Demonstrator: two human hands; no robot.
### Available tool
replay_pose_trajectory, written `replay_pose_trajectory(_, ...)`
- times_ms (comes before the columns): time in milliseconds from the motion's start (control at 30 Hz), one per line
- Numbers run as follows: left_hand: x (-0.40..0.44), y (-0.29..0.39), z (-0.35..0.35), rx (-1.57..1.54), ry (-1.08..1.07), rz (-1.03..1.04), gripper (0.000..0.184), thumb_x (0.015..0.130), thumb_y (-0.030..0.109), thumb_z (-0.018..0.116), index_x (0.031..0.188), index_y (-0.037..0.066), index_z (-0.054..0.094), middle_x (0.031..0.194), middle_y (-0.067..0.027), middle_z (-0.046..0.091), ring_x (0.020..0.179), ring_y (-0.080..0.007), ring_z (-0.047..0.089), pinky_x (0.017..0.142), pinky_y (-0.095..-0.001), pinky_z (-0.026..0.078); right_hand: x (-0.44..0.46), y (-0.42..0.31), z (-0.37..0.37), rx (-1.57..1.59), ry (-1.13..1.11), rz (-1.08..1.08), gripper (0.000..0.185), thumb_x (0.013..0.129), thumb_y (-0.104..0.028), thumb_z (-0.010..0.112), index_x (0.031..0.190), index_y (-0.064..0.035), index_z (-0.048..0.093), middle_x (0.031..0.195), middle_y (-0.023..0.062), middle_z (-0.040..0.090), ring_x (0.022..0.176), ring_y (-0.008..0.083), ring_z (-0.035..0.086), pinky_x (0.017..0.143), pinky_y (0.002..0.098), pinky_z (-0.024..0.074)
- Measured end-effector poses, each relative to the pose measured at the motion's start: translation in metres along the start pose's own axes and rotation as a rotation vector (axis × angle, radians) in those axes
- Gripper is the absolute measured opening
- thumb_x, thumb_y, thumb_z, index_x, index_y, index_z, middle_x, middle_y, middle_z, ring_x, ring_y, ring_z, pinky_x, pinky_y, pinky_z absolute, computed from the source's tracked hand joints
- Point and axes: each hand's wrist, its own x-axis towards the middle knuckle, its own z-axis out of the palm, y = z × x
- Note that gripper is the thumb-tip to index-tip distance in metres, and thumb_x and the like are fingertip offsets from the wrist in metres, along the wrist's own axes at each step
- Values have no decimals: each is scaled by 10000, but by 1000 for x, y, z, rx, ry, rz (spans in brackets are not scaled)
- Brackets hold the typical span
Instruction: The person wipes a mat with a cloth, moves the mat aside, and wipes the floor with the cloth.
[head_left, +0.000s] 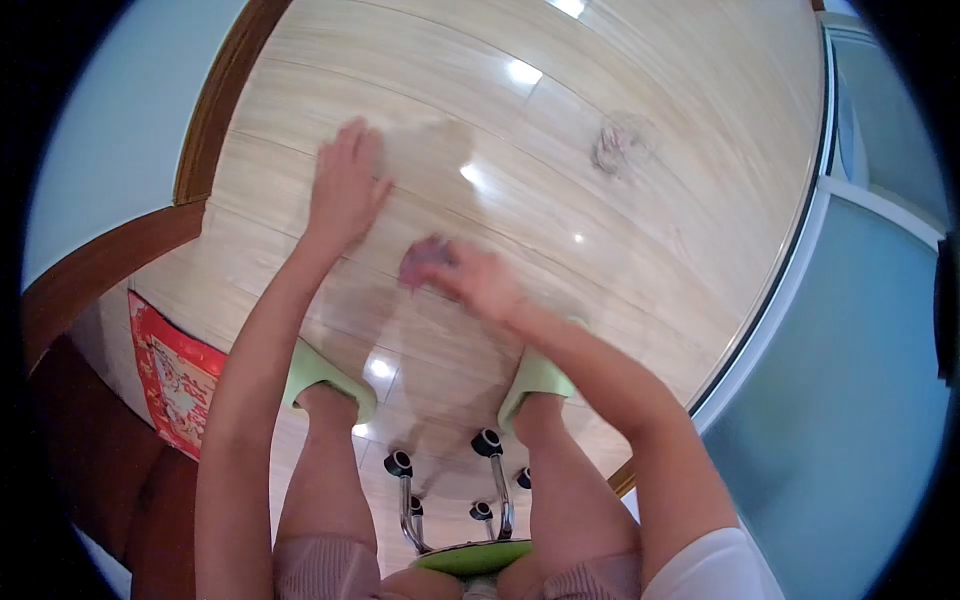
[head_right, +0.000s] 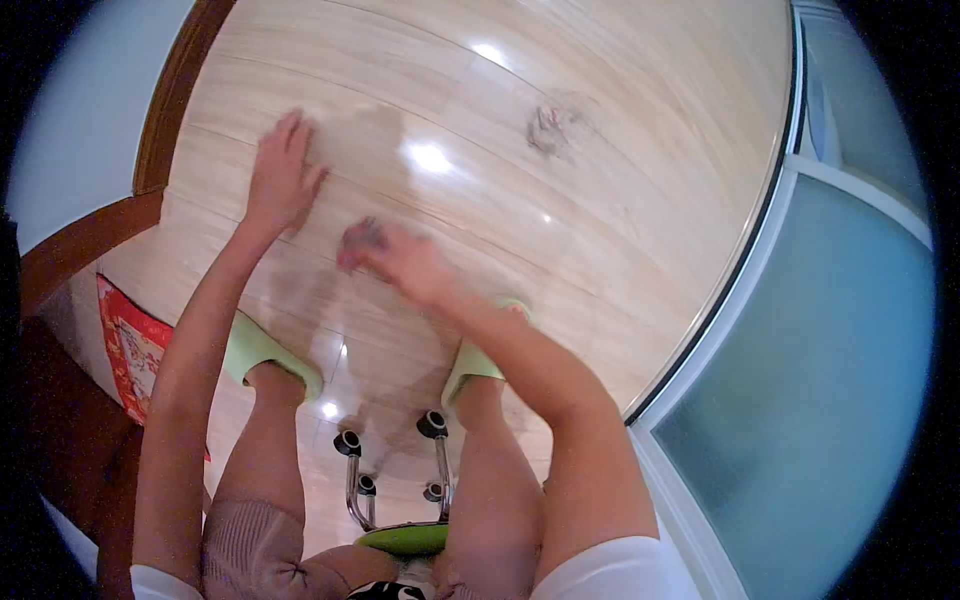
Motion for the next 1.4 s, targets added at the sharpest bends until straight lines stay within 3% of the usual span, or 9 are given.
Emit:
replay_pose_trajectory(333, 27, 90, 4, 140, -258, -7, 1228, 543, 242, 980, 1559, 58, 316, 1624, -281, 220, 1428, -593, 271, 1059, -631, 446, -30, 153, -189, -507, 802, 575, 372, 922, -103, 577, 1159, -352, 717, 976, 97, 641, 930, 317, 655, 766, 453, 550)
replay_pose_trajectory(467, 35, 92, 10, 207, -307, -41, 1268, 523, 205, 987, 1559, 15, 283, 1603, -335, 204, 1390, -631, 302, 1027, -621, 489, -53, 81, -116, -99, 590, 90, 338, 923, -130, 586, 1215, -270, 684, 1154, 146, 658, 1023, 315, 648, 843, 406, 527)
replay_pose_trajectory(567, 41, 96, 12, 252, -327, -43, 1304, 509, 200, 993, 1561, -10, 252, 1589, -355, 207, 1384, -649, 291, 1023, -613, 501, -91, 43, -43, 221, 137, 499, 377, 871, -103, 603, 1226, -209, 670, 1114, 114, 680, 1055, 307, 642, 872, 427, 529)
replay_pose_trajectory(667, 45, 93, 11, 310, -367, -38, 1332, 505, 205, 997, 1568, -12, 226, 1585, -362, 203, 1385, -658, 280, 998, -607, 523, -116, 87, -42, -165, 199, 139, 331, 888, -118, 603, 1205, -175, 679, 1138, 117, 682, 1039, 311, 649, 854, 429, 529)
replay_pose_trajectory(900, 47, 92, 15, 268, -374, -57, 1362, 485, 198, 1003, 1570, -7, 206, 1583, -359, 198, 1377, -657, 296, 971, -603, 547, -91, 140, -147, -433, 781, 813, 331, 883, -55, 617, 1140, -255, 676, 969, 100, 634, 928, 341, 621, 731, 477, 532)
replay_pose_trajectory(967, 46, 88, 18, 275, -366, -40, 1361, 480, 193, 1003, 1566, -8, 208, 1585, -355, 198, 1378, -654, 298, 970, -606, 547, -78, 95, -126, -221, 785, 314, 313, 899, -61, 600, 1158, -220, 672, 1152, 65, 660, 977, 322, 629, 778, 459, 538)
replay_pose_trajectory(1200, 48, 105, 11, 262, -366, -37, 1286, 522, 171, 992, 1549, -18, 242, 1575, -346, 244, 1361, -642, 344, 980, -599, 542, -68, 24, -13, -89, 47, 134, 237, 972, -229, 513, 1141, -221, 680, 1255, 48, 650, 1066, 284, 655, 858, 405, 539)
replay_pose_trajectory(1267, 49, 104, 13, 244, -321, -33, 1261, 535, 161, 987, 1549, -19, 259, 1576, -347, 252, 1359, -645, 346, 977, -604, 541, -48, 38, -59, 579, 48, 610, 159, 938, -262, 589, 1074, -280, 669, 1123, 92, 666, 944, 332, 663, 740, 481, 545)
replay_pose_trajectory(1400, 44, 88, 22, 268, -261, 20, 1305, 464, 203, 996, 1528, -38, 281, 1529, -393, 285, 1246, -669, 446, 1013, -557, 524, -30, 114, -94, -395, 627, 572, 176, 904, -166, 641, 1051, -260, 662, 1028, 103, 638, 936, 351, 662, 687, 505, 545)
